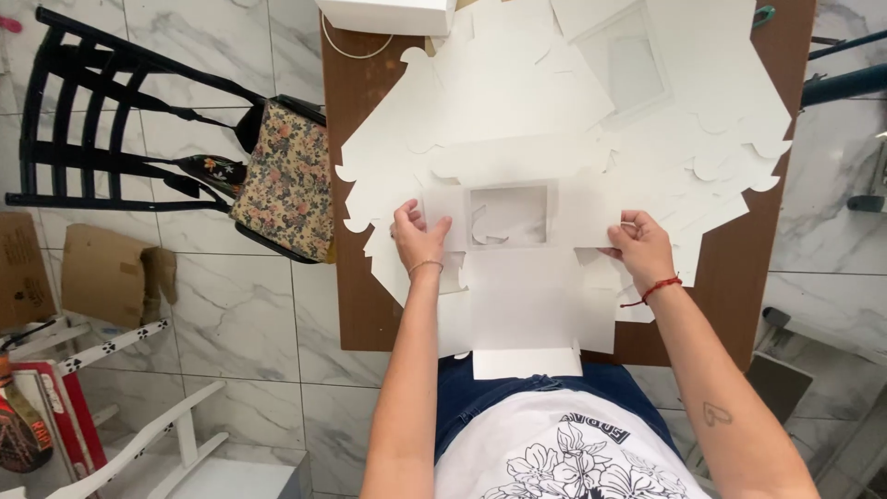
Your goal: Folding a white cardboard cutout into a small box with a clear window
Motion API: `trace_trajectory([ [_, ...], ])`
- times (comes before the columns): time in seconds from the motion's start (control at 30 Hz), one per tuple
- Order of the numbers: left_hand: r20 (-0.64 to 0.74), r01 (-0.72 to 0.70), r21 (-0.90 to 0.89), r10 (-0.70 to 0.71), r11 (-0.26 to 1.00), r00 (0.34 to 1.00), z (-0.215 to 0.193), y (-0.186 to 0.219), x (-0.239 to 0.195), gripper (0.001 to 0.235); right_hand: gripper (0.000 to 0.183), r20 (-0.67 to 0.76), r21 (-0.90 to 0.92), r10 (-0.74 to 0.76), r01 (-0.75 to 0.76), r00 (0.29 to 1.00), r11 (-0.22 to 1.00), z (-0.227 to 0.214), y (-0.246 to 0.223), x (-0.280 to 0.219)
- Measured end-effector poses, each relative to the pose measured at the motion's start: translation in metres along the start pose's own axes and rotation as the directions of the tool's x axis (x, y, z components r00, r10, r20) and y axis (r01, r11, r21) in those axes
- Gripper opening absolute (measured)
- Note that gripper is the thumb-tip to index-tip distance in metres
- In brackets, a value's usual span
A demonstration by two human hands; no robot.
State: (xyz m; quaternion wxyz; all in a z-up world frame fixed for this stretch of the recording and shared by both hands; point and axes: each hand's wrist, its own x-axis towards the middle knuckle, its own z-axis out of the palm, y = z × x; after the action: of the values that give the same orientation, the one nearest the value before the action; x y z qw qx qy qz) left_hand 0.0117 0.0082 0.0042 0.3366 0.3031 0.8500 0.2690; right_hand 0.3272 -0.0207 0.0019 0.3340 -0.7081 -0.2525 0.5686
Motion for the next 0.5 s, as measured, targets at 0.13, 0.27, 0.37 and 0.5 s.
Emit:
trace_trajectory([
  [0.13, 0.117, -0.011, 0.139, -0.005, 0.990, 0.993, 0.008, 0.007, 0.003, 0.054, 0.027, -0.054, 0.016, 0.015, -0.014, 0.998, 1.000, 0.008, -0.017, -0.022],
  [0.27, -0.033, -0.232, 0.532, 0.294, 0.815, 0.955, 0.013, 0.014, -0.017, 0.042, 0.031, -0.108, -0.059, -0.027, 0.021, 0.994, 0.998, 0.008, -0.007, -0.018],
  [0.37, 0.109, -0.443, 0.385, 0.437, 0.810, 0.893, 0.000, 0.043, -0.053, 0.083, 0.038, -0.156, -0.347, -0.225, 0.160, 0.962, 0.924, 0.025, -0.035, -0.045],
  [0.5, 0.193, -0.528, 0.167, 0.497, 0.833, 0.846, 0.006, 0.061, -0.094, 0.090, 0.063, -0.033, -0.609, -0.465, 0.351, 0.885, 0.711, 0.058, -0.043, -0.061],
])
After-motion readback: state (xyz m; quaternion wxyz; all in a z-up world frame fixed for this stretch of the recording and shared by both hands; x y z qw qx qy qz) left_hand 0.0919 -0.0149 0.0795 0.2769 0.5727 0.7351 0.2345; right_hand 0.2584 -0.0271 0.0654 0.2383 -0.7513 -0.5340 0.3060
